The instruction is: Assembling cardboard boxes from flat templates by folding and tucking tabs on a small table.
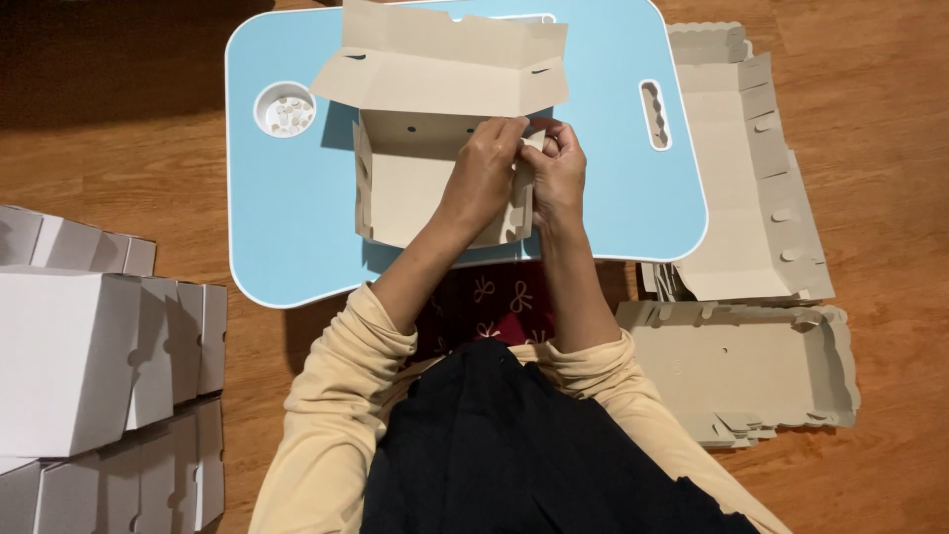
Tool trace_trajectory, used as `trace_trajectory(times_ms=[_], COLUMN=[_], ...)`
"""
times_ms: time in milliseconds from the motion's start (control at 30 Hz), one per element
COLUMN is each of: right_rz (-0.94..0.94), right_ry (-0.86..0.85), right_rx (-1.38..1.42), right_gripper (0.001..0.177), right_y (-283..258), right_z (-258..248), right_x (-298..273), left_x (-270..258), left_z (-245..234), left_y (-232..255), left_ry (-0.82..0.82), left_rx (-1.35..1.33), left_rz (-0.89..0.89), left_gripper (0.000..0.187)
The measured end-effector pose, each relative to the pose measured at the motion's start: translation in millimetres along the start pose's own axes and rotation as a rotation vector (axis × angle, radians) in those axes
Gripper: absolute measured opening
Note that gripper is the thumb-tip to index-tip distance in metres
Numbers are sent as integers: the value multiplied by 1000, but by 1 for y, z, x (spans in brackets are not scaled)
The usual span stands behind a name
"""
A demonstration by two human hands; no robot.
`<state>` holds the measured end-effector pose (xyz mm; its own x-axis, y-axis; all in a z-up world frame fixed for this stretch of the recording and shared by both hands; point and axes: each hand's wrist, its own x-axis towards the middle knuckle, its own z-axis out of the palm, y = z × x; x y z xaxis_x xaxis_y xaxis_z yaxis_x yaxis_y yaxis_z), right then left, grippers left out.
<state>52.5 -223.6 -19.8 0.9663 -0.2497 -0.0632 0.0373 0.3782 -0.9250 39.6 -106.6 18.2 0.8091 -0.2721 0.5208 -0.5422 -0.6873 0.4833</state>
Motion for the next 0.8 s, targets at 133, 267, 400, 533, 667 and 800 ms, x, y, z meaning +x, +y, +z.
trace_trajectory(times_ms=[133,267,400,533,667,800], right_rz=[-33,-54,-75,-113,-263,-445], right_ry=[-44,-106,-80,-32,-75,-166], right_rx=[-67,-106,-50,-44,-256,-390], right_gripper=[37,33,33,15,14,24], right_y=[10,-1,4,7,9,14], right_z=[-11,-11,-17,-11,-15,-41], right_x=[7,-3,-2,-2,0,29], left_x=[-1,1,0,0,-4,-15], left_z=[5,-4,-1,9,3,-39], left_y=[-3,0,-5,-3,3,-4], left_ry=[25,52,58,71,-71,-58], left_rx=[-52,-93,-66,-61,-171,-302], left_rz=[-18,-44,-50,-6,-44,17], left_gripper=[35,34,35,30,53,71])
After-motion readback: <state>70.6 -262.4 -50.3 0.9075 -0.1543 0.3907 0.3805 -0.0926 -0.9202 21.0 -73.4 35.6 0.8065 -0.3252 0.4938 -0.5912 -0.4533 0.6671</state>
